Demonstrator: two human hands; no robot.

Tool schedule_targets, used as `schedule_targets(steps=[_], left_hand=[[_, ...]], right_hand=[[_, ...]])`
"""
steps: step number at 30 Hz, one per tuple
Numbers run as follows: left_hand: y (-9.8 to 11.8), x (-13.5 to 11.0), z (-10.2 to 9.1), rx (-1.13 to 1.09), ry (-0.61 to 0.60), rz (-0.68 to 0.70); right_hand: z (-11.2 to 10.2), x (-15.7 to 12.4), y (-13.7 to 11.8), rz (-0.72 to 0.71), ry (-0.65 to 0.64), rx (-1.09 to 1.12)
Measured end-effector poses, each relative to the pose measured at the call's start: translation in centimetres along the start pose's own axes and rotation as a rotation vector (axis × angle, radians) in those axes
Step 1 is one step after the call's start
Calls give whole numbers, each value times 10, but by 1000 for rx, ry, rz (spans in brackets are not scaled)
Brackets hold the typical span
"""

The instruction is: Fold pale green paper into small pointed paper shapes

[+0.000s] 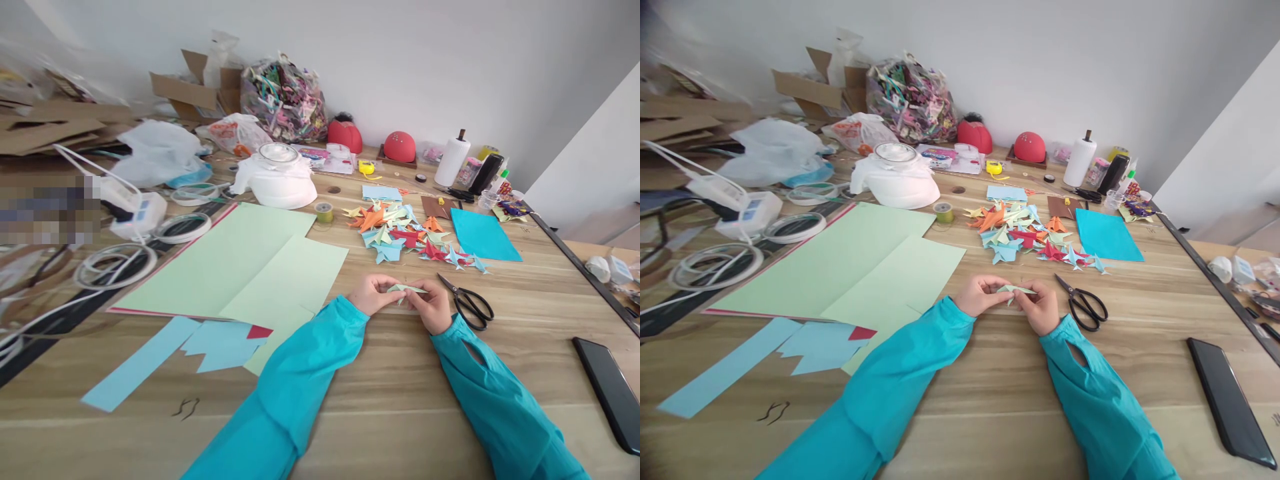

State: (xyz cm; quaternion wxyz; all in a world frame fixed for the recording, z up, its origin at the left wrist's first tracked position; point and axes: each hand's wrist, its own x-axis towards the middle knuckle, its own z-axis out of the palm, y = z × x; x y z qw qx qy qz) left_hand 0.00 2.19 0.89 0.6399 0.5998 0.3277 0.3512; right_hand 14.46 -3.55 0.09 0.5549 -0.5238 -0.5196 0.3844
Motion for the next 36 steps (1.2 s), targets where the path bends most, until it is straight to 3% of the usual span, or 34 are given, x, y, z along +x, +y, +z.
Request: schedule_targets(steps=[15,20,26,30,36], left_hand=[[0,3,-4,22,-33,66],[-1,4,-5,-1,-34,70],[-1,2,-2,32,46,122],[-1,3,-1,69,13,228],[-3,5,-4,86,-19,200]], right_hand=[[-2,-1,1,-37,-41,-50],[0,-1,1,9,15,28],[2,0,2,-43,30,-3],[2,0,5,-71,29,-8],[2,1,5,-21,68,-4]])
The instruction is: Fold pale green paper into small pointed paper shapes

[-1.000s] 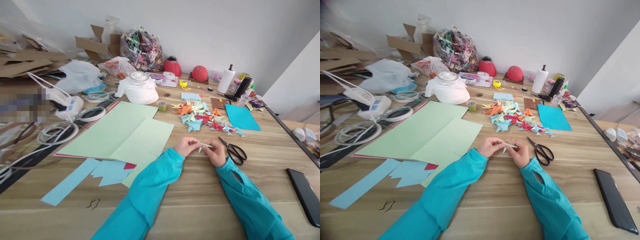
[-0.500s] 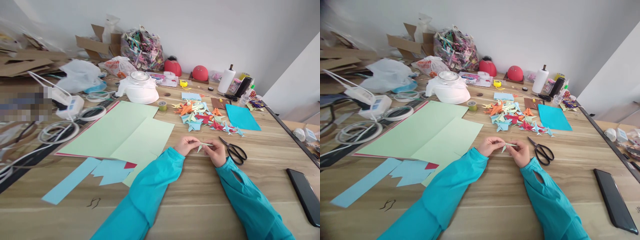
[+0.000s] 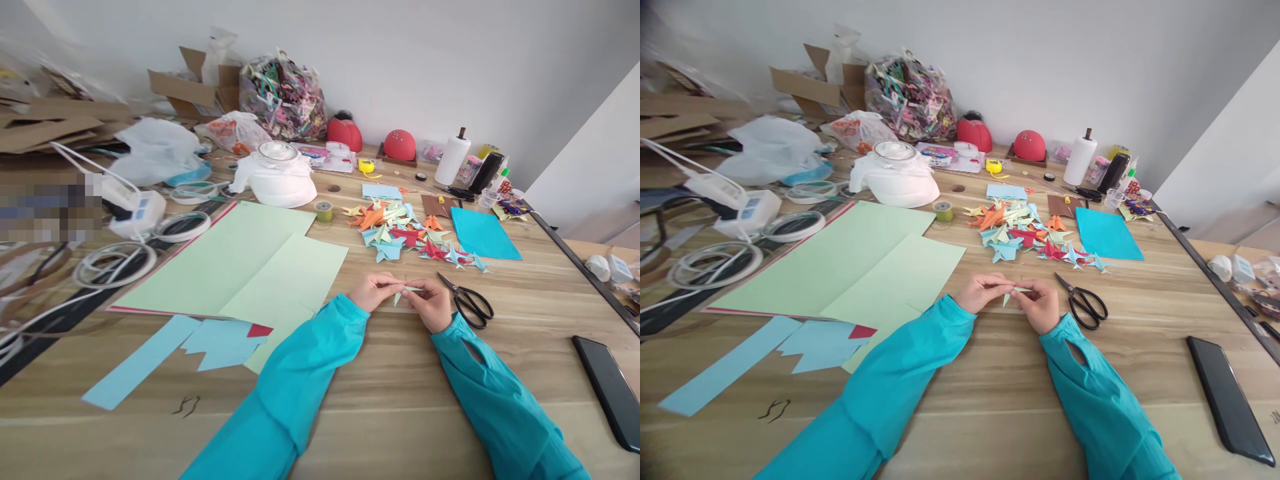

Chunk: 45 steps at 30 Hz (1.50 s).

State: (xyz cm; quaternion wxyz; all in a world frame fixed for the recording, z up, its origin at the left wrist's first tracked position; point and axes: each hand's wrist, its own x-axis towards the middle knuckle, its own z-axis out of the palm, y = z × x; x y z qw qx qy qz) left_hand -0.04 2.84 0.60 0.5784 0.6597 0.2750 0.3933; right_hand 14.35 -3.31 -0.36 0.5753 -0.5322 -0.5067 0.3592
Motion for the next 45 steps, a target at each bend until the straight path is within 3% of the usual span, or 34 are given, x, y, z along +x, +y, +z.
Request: schedule_targets(steps=[10,14,23,34,45], left_hand=[[1,1,0,-27,49,-61],[1,0,0,-119,83,-181],[0,0,4,-160,121,-276],[-8,1,5,-208,-14,-298],[-15,3,3,-179,-77,-283]], right_hand=[[-2,0,-4,57,-69,73],[-4,1,-2,39,-88,106],[-4,2,-1,16,-38,130],[-4,1,1,-20,-83,110],[-4,1,-2,23,-33,157]])
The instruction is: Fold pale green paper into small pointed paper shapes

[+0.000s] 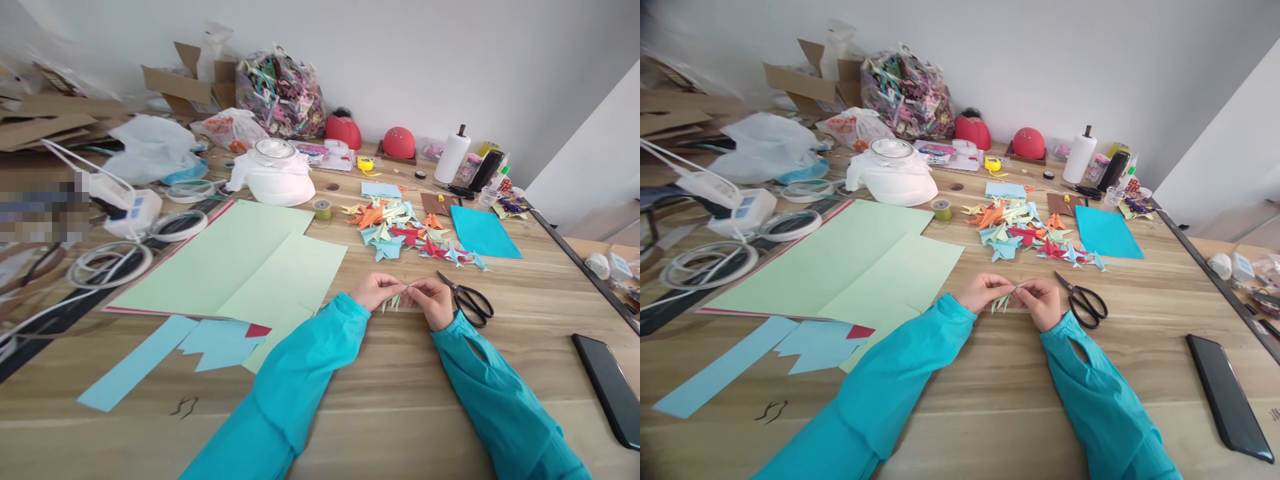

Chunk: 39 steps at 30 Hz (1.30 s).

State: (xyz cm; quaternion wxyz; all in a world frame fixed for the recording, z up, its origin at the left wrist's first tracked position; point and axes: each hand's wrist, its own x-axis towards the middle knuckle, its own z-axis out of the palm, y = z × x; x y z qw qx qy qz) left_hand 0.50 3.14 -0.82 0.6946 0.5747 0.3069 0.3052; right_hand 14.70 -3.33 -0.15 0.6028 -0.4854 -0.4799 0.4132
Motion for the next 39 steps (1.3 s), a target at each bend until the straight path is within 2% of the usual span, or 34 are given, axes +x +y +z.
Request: schedule_targets(steps=[14,26,30,34,37,39], left_hand=[[3,-1,2,-26,21,-58],[5,-2,2,100,89,11],[9,-5,7,255,148,128],[11,-8,9,507,192,377],[10,-8,5,770,157,592],[9,-7,1,928,117,680]], right_hand=[[-3,0,0,0,-90,-69],[-2,0,-3,7,-98,-106],[-2,0,-3,-10,-85,-92],[-1,0,1,-58,-17,-70],[-1,0,6,-123,2,-156],[-1,1,8,-172,-1,-259]])
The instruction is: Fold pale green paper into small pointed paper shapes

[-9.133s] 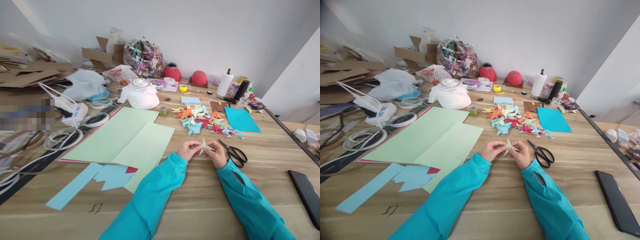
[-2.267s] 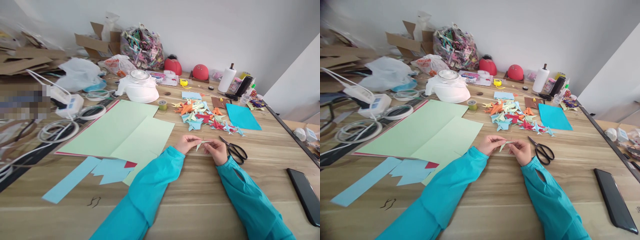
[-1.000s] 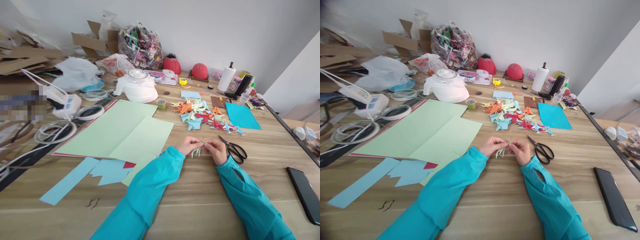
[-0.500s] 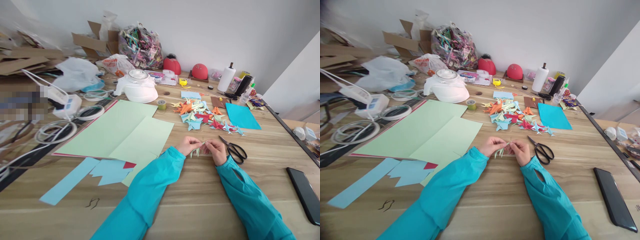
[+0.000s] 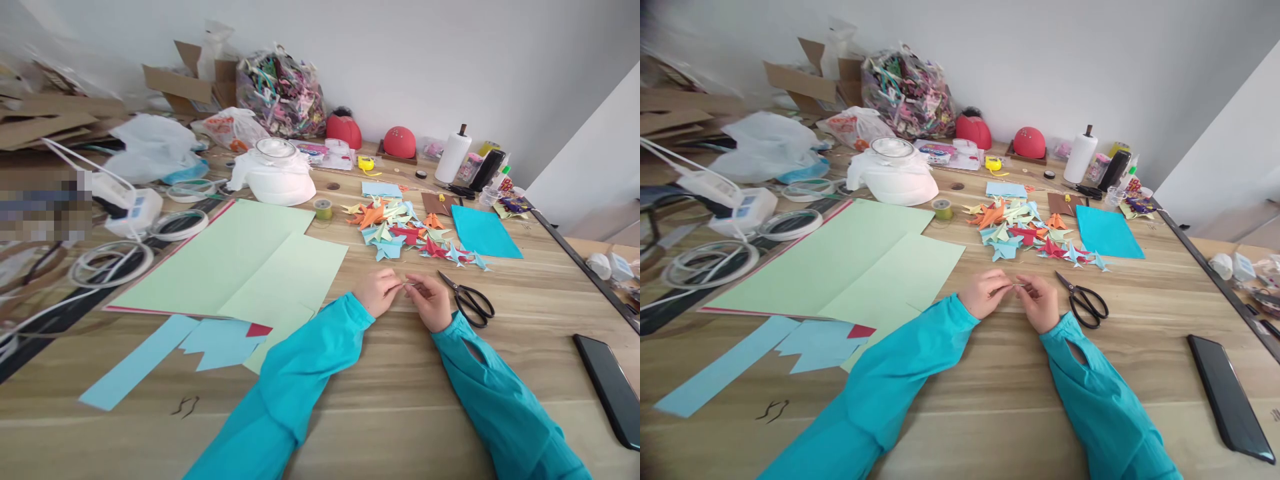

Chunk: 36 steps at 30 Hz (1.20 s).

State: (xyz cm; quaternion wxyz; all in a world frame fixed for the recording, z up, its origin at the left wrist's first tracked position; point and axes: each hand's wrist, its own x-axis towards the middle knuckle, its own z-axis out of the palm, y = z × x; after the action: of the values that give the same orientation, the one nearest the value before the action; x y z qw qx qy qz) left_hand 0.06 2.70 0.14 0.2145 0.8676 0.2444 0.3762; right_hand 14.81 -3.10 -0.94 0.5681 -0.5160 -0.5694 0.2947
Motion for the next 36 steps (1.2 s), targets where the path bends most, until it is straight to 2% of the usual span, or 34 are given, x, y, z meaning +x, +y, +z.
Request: schedule_targets(steps=[4,10,22,36], left_hand=[[-7,-1,-3,98,-65,90],[-9,-1,-9,57,-105,53],[-14,1,-11,-97,13,-30],[-13,1,-11,-43,-31,-14]], right_hand=[[-1,2,-1,-82,-22,-153],[-3,3,-1,-124,-46,-200],[-4,3,-3,-183,-51,-275],[0,2,-7,-162,-48,-371]])
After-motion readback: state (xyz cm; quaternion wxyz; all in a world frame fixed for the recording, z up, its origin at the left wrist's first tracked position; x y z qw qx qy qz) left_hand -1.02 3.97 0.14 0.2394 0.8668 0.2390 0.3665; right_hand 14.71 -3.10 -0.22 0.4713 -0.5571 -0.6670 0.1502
